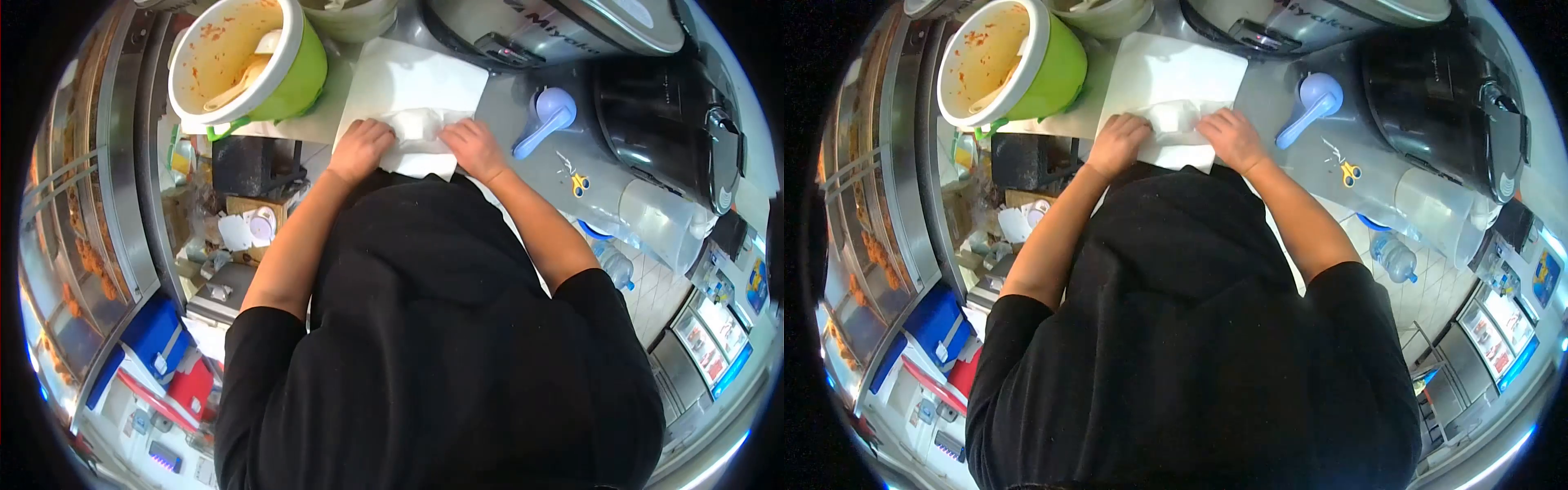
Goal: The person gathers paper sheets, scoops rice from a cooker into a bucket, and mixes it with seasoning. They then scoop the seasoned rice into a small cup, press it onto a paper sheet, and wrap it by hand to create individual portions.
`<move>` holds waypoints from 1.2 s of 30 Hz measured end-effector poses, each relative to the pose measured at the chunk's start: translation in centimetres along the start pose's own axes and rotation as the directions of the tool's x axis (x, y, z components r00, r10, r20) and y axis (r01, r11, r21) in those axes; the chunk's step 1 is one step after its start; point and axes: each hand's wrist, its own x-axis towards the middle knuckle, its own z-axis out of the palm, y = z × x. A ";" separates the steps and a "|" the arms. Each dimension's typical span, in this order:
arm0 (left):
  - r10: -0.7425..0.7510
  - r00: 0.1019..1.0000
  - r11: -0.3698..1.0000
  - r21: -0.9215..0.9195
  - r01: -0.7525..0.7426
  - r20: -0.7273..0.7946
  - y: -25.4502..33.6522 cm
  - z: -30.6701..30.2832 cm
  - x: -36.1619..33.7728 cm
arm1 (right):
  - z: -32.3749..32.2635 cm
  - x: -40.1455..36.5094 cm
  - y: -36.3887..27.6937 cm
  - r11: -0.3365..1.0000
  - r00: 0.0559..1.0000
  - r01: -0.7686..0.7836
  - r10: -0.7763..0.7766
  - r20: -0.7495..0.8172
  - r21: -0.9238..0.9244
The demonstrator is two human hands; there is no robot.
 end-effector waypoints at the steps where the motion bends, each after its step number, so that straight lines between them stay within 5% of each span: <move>1: -0.024 0.999 0.999 -0.027 0.023 -0.026 0.1 0.2 -0.4 | 0.3 -0.5 0.4 1.000 1.000 0.010 -0.010 0.001 -0.019; 6: -0.049 0.999 0.998 -0.046 0.050 0.013 0.1 -0.8 -1.0 | -1.8 -0.5 -0.9 0.998 0.997 -0.058 0.059 -0.047 0.031; 7: -0.113 0.969 0.992 -0.034 0.123 0.219 -1.3 -0.2 -0.5 | -0.8 -0.3 0.4 0.993 0.995 -0.087 0.083 0.053 0.080; 8: -0.110 0.968 0.992 -0.039 0.122 0.227 -1.9 -0.1 0.8 | 0.1 0.1 1.7 0.986 0.984 -0.108 0.088 0.156 0.124; 9: -0.349 0.876 0.904 -0.125 0.408 0.332 -1.9 -0.5 2.4 | 0.4 1.2 1.9 0.949 0.943 -0.278 0.239 0.230 0.151; 10: -0.540 0.712 0.731 -0.170 0.661 0.448 -1.8 -0.7 3.8 | -0.3 2.8 1.7 0.945 0.940 -0.287 0.247 0.236 0.155; 12: -0.585 0.700 0.754 -0.044 0.656 0.410 -1.3 -0.9 6.7 | -1.8 6.4 1.4 0.744 0.687 -0.667 0.590 0.424 0.044; 13: -0.628 0.691 0.759 0.083 0.646 0.358 -1.1 -1.1 7.9 | -1.5 7.3 1.4 0.744 0.688 -0.667 0.594 0.417 0.040; 14: -0.624 0.698 0.763 0.079 0.642 0.353 -1.3 -0.8 8.6 | -1.2 8.0 1.6 0.868 0.799 -0.488 0.485 0.355 -0.088; 15: -0.539 0.778 0.842 0.199 0.501 0.321 -1.6 -0.5 9.1 | -1.1 8.6 1.7 0.932 0.884 -0.284 0.346 0.315 -0.227; 16: -0.441 0.845 0.882 0.320 0.345 0.303 -1.9 -0.3 9.4 | -1.1 9.0 2.0 0.930 0.885 -0.284 0.348 0.310 -0.233; 18: -0.479 0.782 0.874 0.138 0.465 0.400 -2.8 -0.4 9.1 | -1.2 9.7 2.3 0.877 0.657 -0.467 0.432 0.618 -0.116; 20: -0.487 0.716 0.814 -0.035 0.579 0.500 -2.8 0.1 8.1 | -0.2 6.9 1.5 0.835 0.727 -0.549 0.498 0.473 -0.034; 22: -0.646 0.757 0.733 -0.201 0.650 0.095 -0.1 1.4 4.9 | 1.4 4.4 -0.4 0.785 0.758 -0.617 0.570 0.318 0.065; 24: -0.627 0.777 0.734 -0.293 0.612 0.054 2.2 2.4 2.5 | 2.5 1.4 -4.1 0.540 0.625 -0.732 0.775 0.094 0.415; 25: -0.615 0.788 0.735 -0.377 0.564 -0.021 2.8 2.8 2.0 | 2.9 0.7 -5.7 0.535 0.616 -0.742 0.782 0.096 0.405; 27: -0.547 0.834 0.812 -0.288 0.508 -0.071 4.1 2.8 1.5 | 3.6 0.4 -8.5 0.732 0.702 -0.656 0.681 -0.210 0.185; 30: -0.496 0.866 0.852 -0.222 0.474 -0.058 6.1 3.5 1.8 | 2.7 0.7 -10.2 0.725 0.729 -0.685 0.683 -0.054 -0.078; 32: -0.541 0.838 0.752 -0.488 0.444 -0.070 6.5 2.7 3.6 | 2.5 0.4 -9.6 0.719 0.721 -0.693 0.693 -0.021 -0.059; 33: -0.534 0.823 0.619 -0.573 0.538 0.195 5.9 1.2 5.0 | 2.0 0.2 -9.4 0.734 0.733 -0.674 0.678 0.049 -0.083; 34: -0.526 0.828 0.624 -0.572 0.532 0.196 6.3 0.6 5.9 | 1.6 -0.1 -9.1 0.750 0.741 -0.653 0.662 0.115 -0.104; 36: -0.705 0.574 0.260 -0.602 0.755 0.416 7.3 0.1 7.5 | 1.5 -0.6 -8.5 0.769 0.762 -0.633 0.639 0.104 -0.084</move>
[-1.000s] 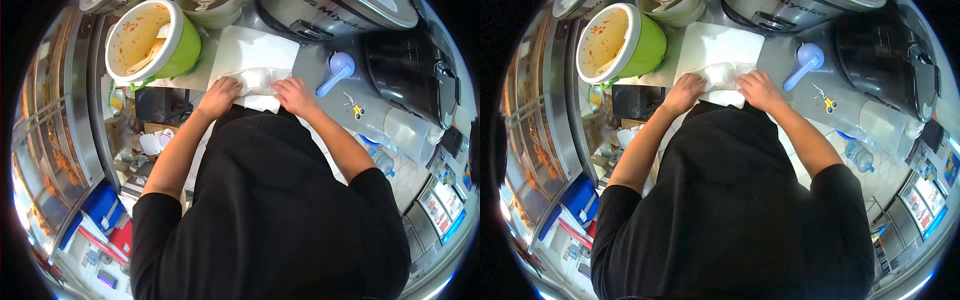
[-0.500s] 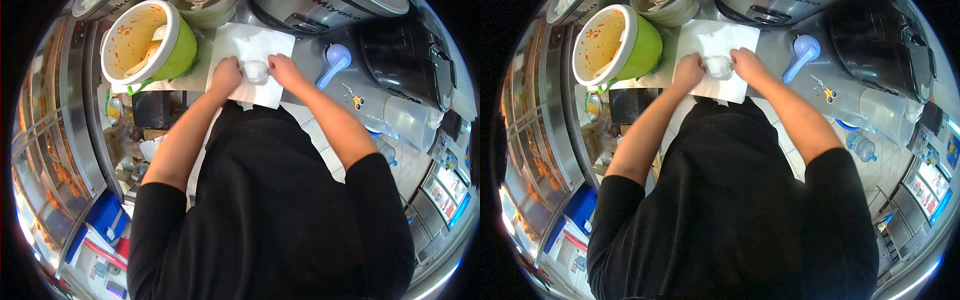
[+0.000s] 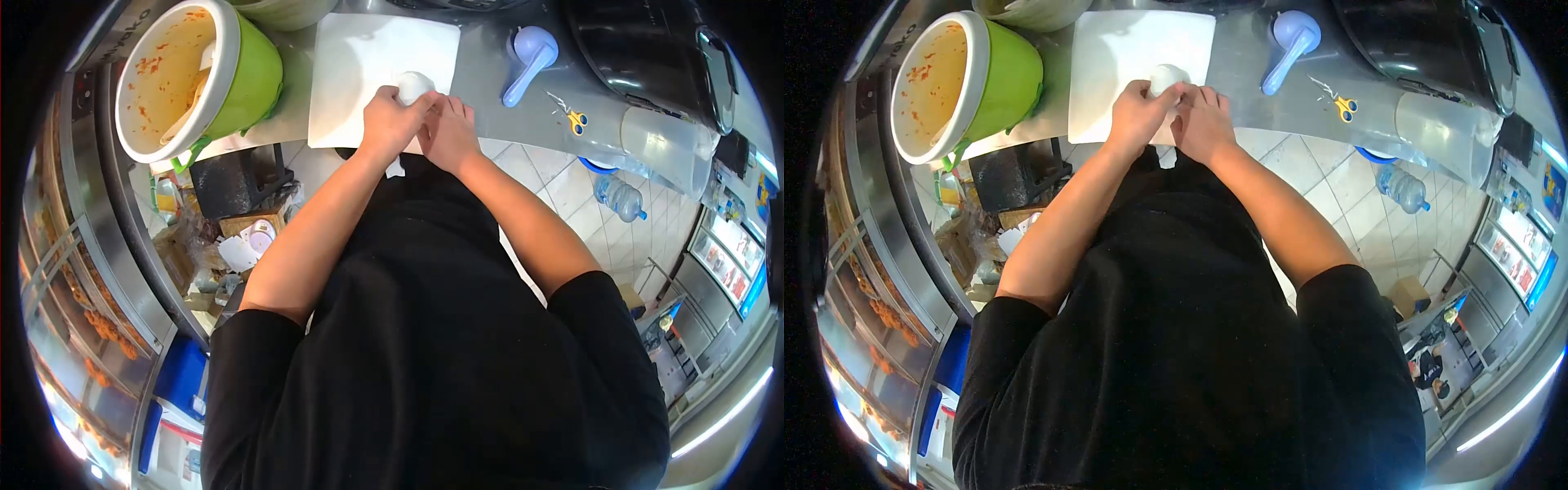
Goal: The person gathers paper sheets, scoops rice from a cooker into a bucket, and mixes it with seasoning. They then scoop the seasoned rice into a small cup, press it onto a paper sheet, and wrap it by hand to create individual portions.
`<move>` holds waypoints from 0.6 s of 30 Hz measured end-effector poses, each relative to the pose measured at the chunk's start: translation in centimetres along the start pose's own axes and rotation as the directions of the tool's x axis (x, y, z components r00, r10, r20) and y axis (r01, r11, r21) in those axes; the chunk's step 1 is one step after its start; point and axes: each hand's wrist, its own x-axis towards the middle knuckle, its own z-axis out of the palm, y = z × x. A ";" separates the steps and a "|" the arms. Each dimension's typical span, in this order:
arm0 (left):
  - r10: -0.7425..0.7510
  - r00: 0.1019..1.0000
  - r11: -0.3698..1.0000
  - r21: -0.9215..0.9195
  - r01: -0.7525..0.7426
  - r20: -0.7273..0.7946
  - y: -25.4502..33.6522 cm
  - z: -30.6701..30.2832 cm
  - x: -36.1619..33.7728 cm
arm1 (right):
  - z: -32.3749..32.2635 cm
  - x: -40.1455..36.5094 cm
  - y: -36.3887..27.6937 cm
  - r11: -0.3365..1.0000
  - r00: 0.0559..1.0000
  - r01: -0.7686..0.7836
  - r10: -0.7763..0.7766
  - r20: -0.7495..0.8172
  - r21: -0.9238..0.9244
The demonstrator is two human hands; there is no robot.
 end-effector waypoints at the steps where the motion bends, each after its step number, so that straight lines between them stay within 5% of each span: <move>1: 0.009 1.000 0.998 0.059 -0.009 -0.001 0.2 0.4 0.1 | -0.2 0.2 0.4 1.000 0.998 -0.004 0.003 0.055 0.013; 4: -0.020 0.999 0.999 -0.031 0.019 -0.049 -1.6 1.5 1.5 | -1.3 1.1 2.6 0.993 0.993 0.026 -0.038 0.110 0.114; 5: -0.065 0.998 0.967 -0.247 0.064 0.004 -2.2 1.7 1.9 | -1.6 1.4 3.5 0.979 0.988 0.044 -0.072 0.134 0.200; 6: -0.056 0.998 0.967 -0.249 0.048 -0.027 -1.3 1.3 1.0 | -1.7 1.5 4.1 0.976 0.987 0.074 -0.101 0.122 0.205; 7: 0.027 1.000 0.926 -0.377 -0.027 -0.005 -0.6 0.8 -0.2 | -1.7 1.6 4.5 0.677 0.980 -0.167 0.038 0.193 0.716; 8: 0.121 0.993 0.864 -0.494 -0.100 0.011 0.2 0.4 -1.3 | -2.0 1.9 4.5 0.101 0.937 -0.345 0.097 0.336 0.933; 10: 0.213 0.977 0.819 -0.540 -0.193 -0.026 0.8 0.5 -2.7 | -6.2 1.2 1.4 -0.010 0.926 -0.336 0.182 0.332 0.942; 12: 0.458 0.885 0.882 -0.087 -0.464 -0.081 1.9 0.9 -4.0 | -8.1 0.9 -0.8 -0.296 0.920 -0.268 0.204 0.335 0.917; 13: 0.534 0.839 0.843 0.001 -0.537 -0.106 2.3 1.8 -4.3 | -8.3 1.1 -1.2 -0.276 0.944 -0.200 0.202 0.261 0.940; 16: 0.443 0.895 0.873 0.252 -0.418 -0.053 1.9 3.2 -2.9 | -7.6 3.1 2.3 0.015 0.903 -0.374 0.233 0.360 0.927; 18: 0.352 0.930 0.825 0.432 -0.364 0.110 0.9 3.1 -1.9 | -5.6 5.5 7.1 0.531 0.949 -0.311 0.214 0.231 0.788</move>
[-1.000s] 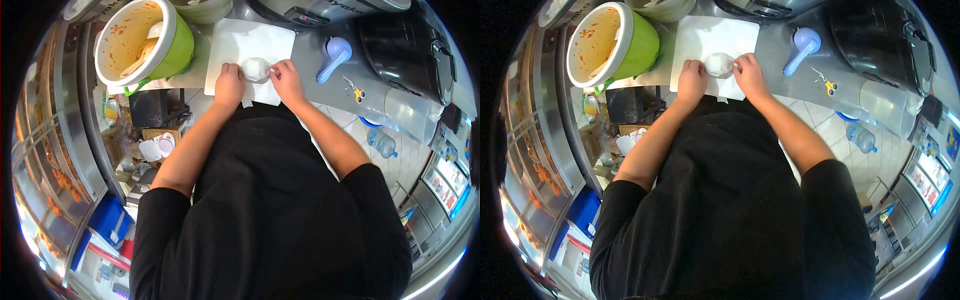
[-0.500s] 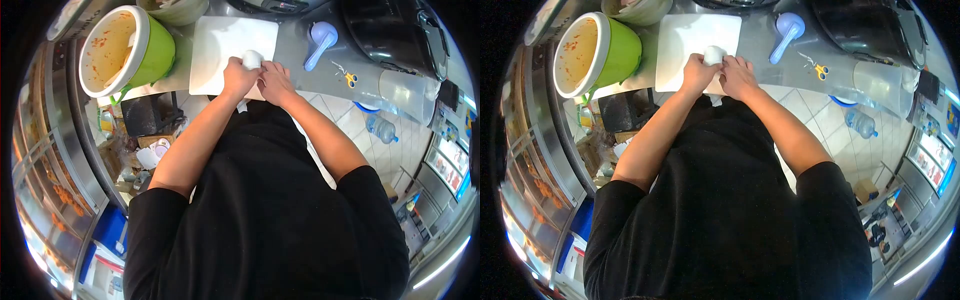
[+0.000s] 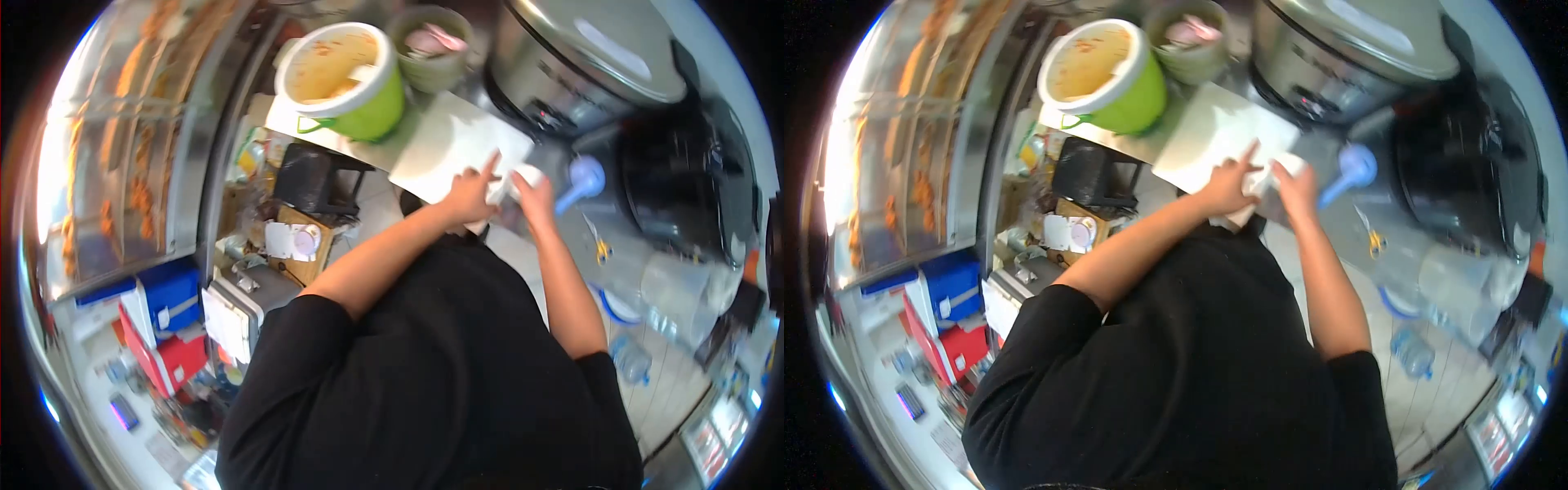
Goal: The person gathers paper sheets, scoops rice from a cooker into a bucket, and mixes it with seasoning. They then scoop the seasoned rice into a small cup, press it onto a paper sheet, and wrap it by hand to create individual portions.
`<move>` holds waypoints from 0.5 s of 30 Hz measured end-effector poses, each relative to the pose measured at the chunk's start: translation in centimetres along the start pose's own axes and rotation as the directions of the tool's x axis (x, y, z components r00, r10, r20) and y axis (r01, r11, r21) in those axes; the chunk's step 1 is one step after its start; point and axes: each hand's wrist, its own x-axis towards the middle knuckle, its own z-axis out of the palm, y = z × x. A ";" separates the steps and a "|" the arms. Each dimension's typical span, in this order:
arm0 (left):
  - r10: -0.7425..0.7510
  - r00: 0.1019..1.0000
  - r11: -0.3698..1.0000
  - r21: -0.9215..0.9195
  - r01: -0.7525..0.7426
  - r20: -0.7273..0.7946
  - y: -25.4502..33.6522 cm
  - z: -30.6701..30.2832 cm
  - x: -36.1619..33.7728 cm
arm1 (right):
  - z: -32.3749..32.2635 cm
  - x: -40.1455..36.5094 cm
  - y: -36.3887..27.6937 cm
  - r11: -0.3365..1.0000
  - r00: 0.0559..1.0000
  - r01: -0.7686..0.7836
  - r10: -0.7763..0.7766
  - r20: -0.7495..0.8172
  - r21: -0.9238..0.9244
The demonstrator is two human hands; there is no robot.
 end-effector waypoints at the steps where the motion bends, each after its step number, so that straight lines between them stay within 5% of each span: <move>1: -0.039 0.996 0.981 0.195 0.021 0.086 -0.4 -0.7 -0.8 | -0.5 1.1 1.1 0.958 0.976 0.027 -0.087 -0.199 -0.287; 2: 0.033 0.998 0.887 0.459 -0.050 0.044 -1.8 -0.7 -1.8 | -0.8 1.8 1.6 0.839 0.900 -0.012 -0.227 -0.371 -0.544; 3: 0.127 0.992 0.782 0.616 -0.094 -0.010 -3.9 -0.6 -2.4 | -1.1 2.3 0.2 0.771 0.945 -0.116 -0.109 -0.309 -0.626; 5: 0.154 0.988 0.788 0.600 -0.138 0.026 -6.3 -1.9 -3.3 | -1.4 2.9 -1.6 0.679 0.961 -0.208 0.009 -0.276 -0.704; 7: 0.208 0.973 0.793 0.564 -0.230 0.106 -7.2 -3.5 -4.1 | -1.3 2.7 -2.3 0.338 0.972 -0.072 -0.189 -0.142 -0.939; 8: 0.217 0.971 0.794 0.561 -0.234 0.097 -7.4 -4.0 -3.9 | -1.0 2.2 -2.9 0.329 0.969 -0.074 -0.198 -0.145 -0.941; 11: 0.283 0.954 0.958 -0.023 -0.287 -0.102 -5.7 -9.2 -3.5 | 1.2 1.1 -7.7 0.340 0.839 0.059 -0.526 -0.137 -0.939; 12: 0.255 0.952 0.953 -0.122 -0.276 -0.167 -3.6 -13.0 -4.9 | 2.5 0.1 -11.2 0.325 0.844 0.050 -0.519 -0.134 -0.944; 14: 0.259 0.942 0.858 -0.396 -0.326 -0.215 -2.4 -20.1 -8.4 | 5.6 -2.9 -18.6 0.748 0.905 0.334 -0.424 -0.027 -0.574; 15: 0.287 0.877 0.858 -0.304 -0.415 -0.386 -2.6 -23.5 -10.1 | 8.0 -3.9 -22.2 0.709 0.838 0.461 -0.546 -0.003 -0.534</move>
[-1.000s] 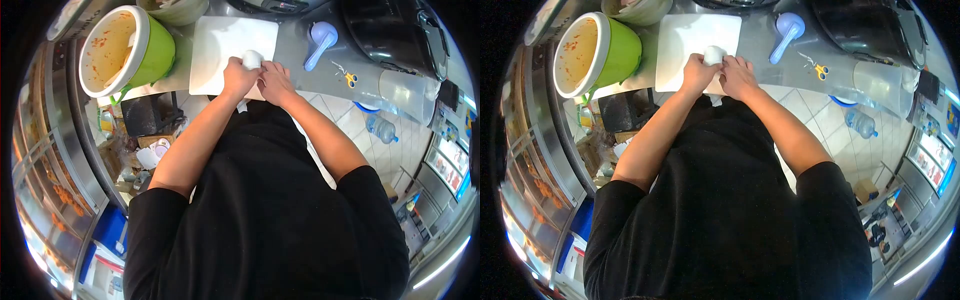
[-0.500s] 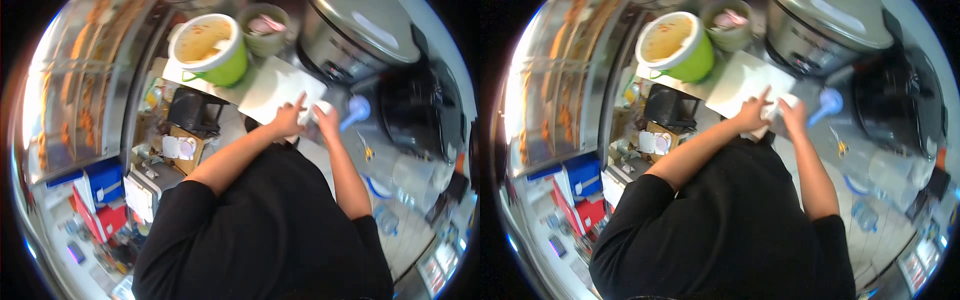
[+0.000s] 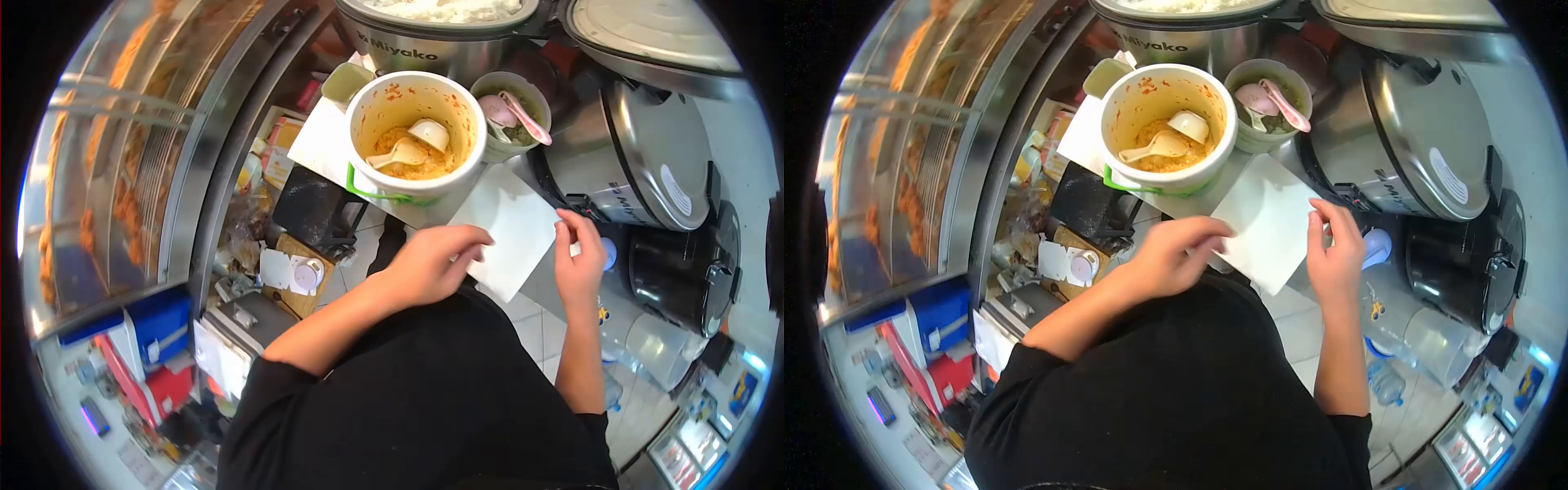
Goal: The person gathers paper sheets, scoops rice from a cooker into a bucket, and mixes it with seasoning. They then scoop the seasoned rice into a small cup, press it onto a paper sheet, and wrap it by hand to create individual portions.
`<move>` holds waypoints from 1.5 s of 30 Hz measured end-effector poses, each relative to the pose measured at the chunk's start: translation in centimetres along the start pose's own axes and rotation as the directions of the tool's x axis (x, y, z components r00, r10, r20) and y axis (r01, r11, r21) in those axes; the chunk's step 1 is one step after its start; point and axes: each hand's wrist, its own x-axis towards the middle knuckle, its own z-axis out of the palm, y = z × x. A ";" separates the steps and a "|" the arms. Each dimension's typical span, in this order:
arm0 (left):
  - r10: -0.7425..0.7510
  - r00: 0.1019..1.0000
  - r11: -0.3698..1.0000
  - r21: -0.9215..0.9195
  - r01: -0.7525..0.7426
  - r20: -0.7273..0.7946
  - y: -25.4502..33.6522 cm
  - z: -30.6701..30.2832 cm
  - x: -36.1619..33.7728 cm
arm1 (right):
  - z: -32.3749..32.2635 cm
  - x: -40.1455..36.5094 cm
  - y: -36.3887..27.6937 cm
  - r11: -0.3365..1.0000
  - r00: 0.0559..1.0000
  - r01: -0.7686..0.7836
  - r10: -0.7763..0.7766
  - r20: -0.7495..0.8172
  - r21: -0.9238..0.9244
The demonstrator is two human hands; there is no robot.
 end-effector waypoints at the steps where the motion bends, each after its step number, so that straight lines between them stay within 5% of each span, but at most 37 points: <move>1: 0.114 0.983 0.992 0.071 -0.105 -0.143 0.9 -3.6 -0.3 | 0.5 1.4 -4.3 0.991 0.990 0.128 -0.125 -0.064 0.042; 3: 0.059 0.953 0.992 0.128 -0.022 -0.296 0.0 -10.8 -1.1 | 2.2 5.3 -11.4 0.982 0.982 0.172 -0.177 0.062 0.077; 4: 0.073 0.932 0.980 0.199 0.000 -0.356 -1.4 -14.5 -0.9 | 4.2 7.2 -13.6 0.990 0.980 0.081 -0.101 0.173 0.116; 5: -0.081 0.880 0.983 0.107 0.147 -0.468 -2.3 -17.5 -0.7 | 6.6 9.3 -15.2 0.989 0.958 -0.013 -0.031 0.286 0.149; 7: -0.170 0.807 0.959 0.094 0.268 -0.566 -4.4 -22.7 0.0 | 12.6 13.8 -17.0 0.967 0.817 -0.022 0.165 0.553 -0.255; 8: -0.157 0.790 0.976 0.027 0.214 -0.593 -5.1 -24.2 0.3 | 16.8 15.2 -15.9 0.932 0.786 0.093 0.147 0.600 -0.350; 10: -0.148 0.797 0.987 -0.041 0.153 -0.586 -5.7 -26.1 1.2 | 22.1 18.6 -16.1 0.853 0.391 -0.179 0.519 0.760 -0.491; 13: -0.090 0.879 0.993 -0.106 0.045 -0.468 -5.4 -26.1 2.8 | 25.6 18.8 -14.4 0.843 0.275 -0.221 0.536 0.798 -0.490; 16: -0.016 0.915 0.980 -0.186 -0.065 -0.403 -5.0 -25.4 4.6 | 23.9 18.6 -15.0 0.818 0.292 -0.122 0.572 0.767 -0.563; 18: -0.012 0.946 0.993 -0.112 -0.025 -0.324 -4.5 -25.3 6.0 | 20.0 17.0 -15.7 0.790 0.600 0.002 0.490 0.633 -0.613; 19: 0.000 0.959 0.998 -0.054 -0.016 -0.284 -4.4 -25.1 6.8 | 17.5 16.0 -16.8 0.753 0.674 -0.016 0.494 0.549 -0.658; 21: 0.002 0.998 0.991 0.130 0.005 -0.055 -3.0 -24.8 9.1 | 12.4 13.7 -19.3 0.705 0.759 -0.052 0.488 0.431 -0.708; 23: 0.112 0.971 0.888 0.418 -0.192 0.209 -3.2 -23.6 11.4 | 10.4 10.8 -20.0 0.698 0.784 -0.093 0.491 0.379 -0.710; 25: 0.105 0.923 0.815 0.500 -0.293 0.371 -4.1 -21.7 13.8 | 11.2 7.4 -18.4 0.797 0.913 -0.147 0.337 0.231 -0.586; 27: -0.130 0.713 0.735 0.549 -0.397 0.689 -4.8 -19.6 15.8 | 11.5 3.8 -15.7 0.863 0.955 -0.156 0.256 0.149 -0.481; 29: -0.189 0.669 0.659 0.598 -0.456 0.719 -4.5 -17.9 17.1 | 10.9 1.5 -14.8 0.953 0.934 -0.303 0.297 -0.198 0.003; 30: -0.266 0.640 0.597 0.644 -0.478 0.721 -4.6 -17.1 17.5 | 9.9 0.0 -14.4 0.842 0.867 -0.409 0.479 -0.138 0.353; 31: -0.272 0.629 0.579 0.646 -0.497 0.728 -5.2 -16.1 17.8 | 9.4 -1.9 -13.9 0.834 0.861 -0.403 0.485 -0.151 0.377; 33: -0.256 0.557 0.586 0.585 -0.561 0.790 -7.0 -14.0 17.8 | 9.0 -5.8 -13.0 0.448 0.698 -0.189 0.687 -0.201 0.874; 37: -0.352 0.489 0.495 0.602 -0.627 0.798 -9.3 -10.5 17.1 | 9.9 -11.2 -10.5 0.316 0.600 0.045 0.750 -0.278 0.948; 43: -0.380 0.537 0.356 0.655 -0.667 0.753 -12.2 -8.6 16.4 | 10.4 -14.5 -9.8 0.447 0.414 0.047 0.805 -0.425 0.893; 45: -0.556 0.491 0.357 0.726 -0.587 0.670 -12.2 -8.0 16.9 | 10.5 -14.9 -9.4 0.456 0.396 0.055 0.807 -0.438 0.888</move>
